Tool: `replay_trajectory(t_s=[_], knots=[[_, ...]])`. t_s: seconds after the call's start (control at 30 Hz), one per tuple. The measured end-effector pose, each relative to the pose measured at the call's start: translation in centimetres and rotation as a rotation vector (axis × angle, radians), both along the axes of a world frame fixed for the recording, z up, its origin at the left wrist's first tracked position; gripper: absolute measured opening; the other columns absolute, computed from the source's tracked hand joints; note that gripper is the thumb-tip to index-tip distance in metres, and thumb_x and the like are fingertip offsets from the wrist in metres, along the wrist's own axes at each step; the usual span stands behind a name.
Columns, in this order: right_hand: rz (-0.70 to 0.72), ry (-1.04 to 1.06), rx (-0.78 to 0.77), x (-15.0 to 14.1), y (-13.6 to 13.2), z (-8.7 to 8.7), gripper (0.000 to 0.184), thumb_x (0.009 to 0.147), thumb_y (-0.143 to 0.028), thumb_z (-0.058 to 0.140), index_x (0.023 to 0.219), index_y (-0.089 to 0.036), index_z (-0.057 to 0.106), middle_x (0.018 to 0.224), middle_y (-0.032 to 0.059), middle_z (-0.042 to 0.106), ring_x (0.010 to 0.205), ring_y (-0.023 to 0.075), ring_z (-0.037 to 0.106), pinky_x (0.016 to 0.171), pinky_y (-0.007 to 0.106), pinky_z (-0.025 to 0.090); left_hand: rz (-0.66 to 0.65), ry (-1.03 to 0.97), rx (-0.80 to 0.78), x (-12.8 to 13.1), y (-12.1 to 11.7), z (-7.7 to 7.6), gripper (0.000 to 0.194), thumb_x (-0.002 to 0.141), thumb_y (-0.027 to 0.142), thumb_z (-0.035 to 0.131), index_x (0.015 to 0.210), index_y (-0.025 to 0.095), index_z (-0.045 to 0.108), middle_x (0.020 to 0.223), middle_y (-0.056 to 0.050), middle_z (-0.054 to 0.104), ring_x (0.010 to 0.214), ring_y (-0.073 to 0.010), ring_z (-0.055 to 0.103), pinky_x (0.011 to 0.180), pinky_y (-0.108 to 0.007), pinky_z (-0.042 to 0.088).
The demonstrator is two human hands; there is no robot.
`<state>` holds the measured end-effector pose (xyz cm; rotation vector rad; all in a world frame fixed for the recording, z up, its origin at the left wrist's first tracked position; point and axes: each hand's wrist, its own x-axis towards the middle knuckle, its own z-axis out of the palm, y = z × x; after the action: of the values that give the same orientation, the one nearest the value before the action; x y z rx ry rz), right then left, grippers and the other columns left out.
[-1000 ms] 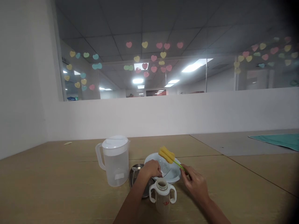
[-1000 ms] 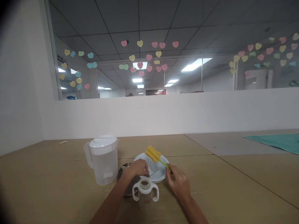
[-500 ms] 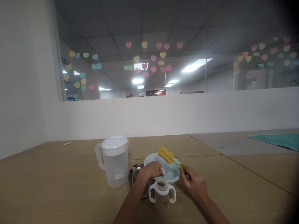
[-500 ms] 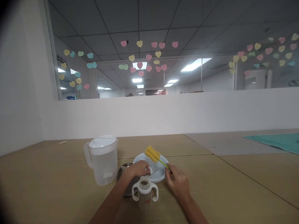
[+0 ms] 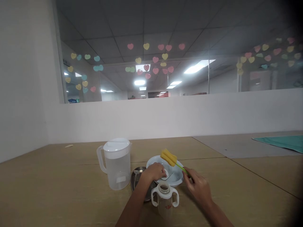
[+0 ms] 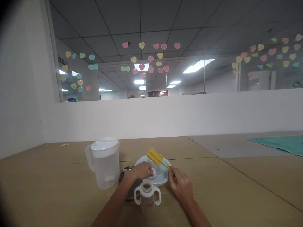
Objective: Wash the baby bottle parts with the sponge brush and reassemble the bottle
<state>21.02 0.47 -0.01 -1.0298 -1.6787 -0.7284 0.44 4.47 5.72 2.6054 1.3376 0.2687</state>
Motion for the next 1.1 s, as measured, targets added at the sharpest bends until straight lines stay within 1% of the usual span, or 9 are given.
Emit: replay_trajectory(t_s=[0.13,0.37,0.47,0.57,0.67,0.87,1.0,1.1], knots=[[0.000,-0.002,0.011,0.05,0.07,-0.07,0.028,0.089,-0.033,0.042,0.089,-0.015,0.064,0.073,0.0051,0.069,0.055,0.0111,0.061,0.058,0.022,0.045,-0.002,0.001,-0.001,0.01,-0.09,0.09,0.022,0.079,0.031,0.051,0.091,0.017,0.062,0.103,-0.008,0.064,0.095,-0.0210,0.057,0.082,-0.028,0.043],[-0.004,0.016,-0.006,0.06,0.15,-0.24,0.030,0.089,-0.034,0.042,0.090,-0.015,0.065,0.074,0.0061,0.069,0.056,0.0117,0.061,0.058,0.022,0.046,0.006,0.023,-0.023,0.18,0.18,-0.38,0.017,0.076,0.026,0.054,0.085,0.017,0.064,0.099,-0.006,0.065,0.090,-0.0201,0.058,0.077,-0.027,0.044],[-0.002,0.024,-0.031,0.10,0.15,-0.23,0.030,0.088,-0.035,0.042,0.090,-0.016,0.065,0.075,0.0061,0.069,0.057,0.0118,0.062,0.057,0.021,0.046,0.000,0.022,-0.021,0.25,0.25,-0.47,0.015,0.075,0.022,0.054,0.084,0.018,0.065,0.100,-0.006,0.065,0.091,-0.0192,0.058,0.079,-0.027,0.044],[0.010,0.022,-0.019,0.11,0.16,-0.21,0.028,0.088,-0.034,0.043,0.090,-0.015,0.064,0.074,0.0053,0.069,0.057,0.0114,0.062,0.056,0.021,0.046,-0.006,0.008,-0.011,0.26,0.18,-0.44,0.018,0.075,0.021,0.052,0.086,0.018,0.066,0.104,-0.006,0.064,0.094,-0.0190,0.057,0.082,-0.027,0.043],[0.010,0.015,-0.017,0.11,0.14,-0.21,0.027,0.089,-0.033,0.043,0.090,-0.015,0.063,0.074,0.0051,0.068,0.057,0.0112,0.062,0.058,0.021,0.046,-0.005,-0.005,-0.010,0.23,0.08,-0.38,0.020,0.075,0.020,0.051,0.088,0.019,0.066,0.103,-0.004,0.065,0.093,-0.0182,0.058,0.082,-0.026,0.043],[-0.006,0.021,-0.038,0.26,0.07,-0.12,0.028,0.089,-0.033,0.041,0.089,-0.015,0.063,0.072,0.0043,0.068,0.056,0.0113,0.061,0.056,0.021,0.045,0.006,-0.021,-0.014,0.14,0.22,-0.31,0.024,0.075,0.024,0.050,0.093,0.020,0.065,0.099,-0.005,0.066,0.089,-0.0182,0.059,0.078,-0.026,0.045],[-0.019,0.028,-0.048,0.30,0.04,-0.03,0.029,0.089,-0.034,0.041,0.089,-0.015,0.063,0.071,0.0052,0.068,0.056,0.0119,0.061,0.056,0.022,0.046,0.017,-0.020,-0.002,0.18,0.38,-0.35,0.025,0.076,0.025,0.048,0.094,0.018,0.064,0.099,-0.006,0.066,0.089,-0.0186,0.058,0.080,-0.027,0.044],[-0.013,0.029,-0.054,0.27,-0.01,0.03,0.030,0.089,-0.034,0.040,0.089,-0.016,0.063,0.072,0.0056,0.068,0.056,0.0121,0.061,0.056,0.022,0.046,0.026,-0.017,0.019,0.27,0.45,-0.48,0.022,0.076,0.024,0.049,0.091,0.018,0.063,0.102,-0.006,0.062,0.094,-0.0190,0.056,0.085,-0.027,0.042]])
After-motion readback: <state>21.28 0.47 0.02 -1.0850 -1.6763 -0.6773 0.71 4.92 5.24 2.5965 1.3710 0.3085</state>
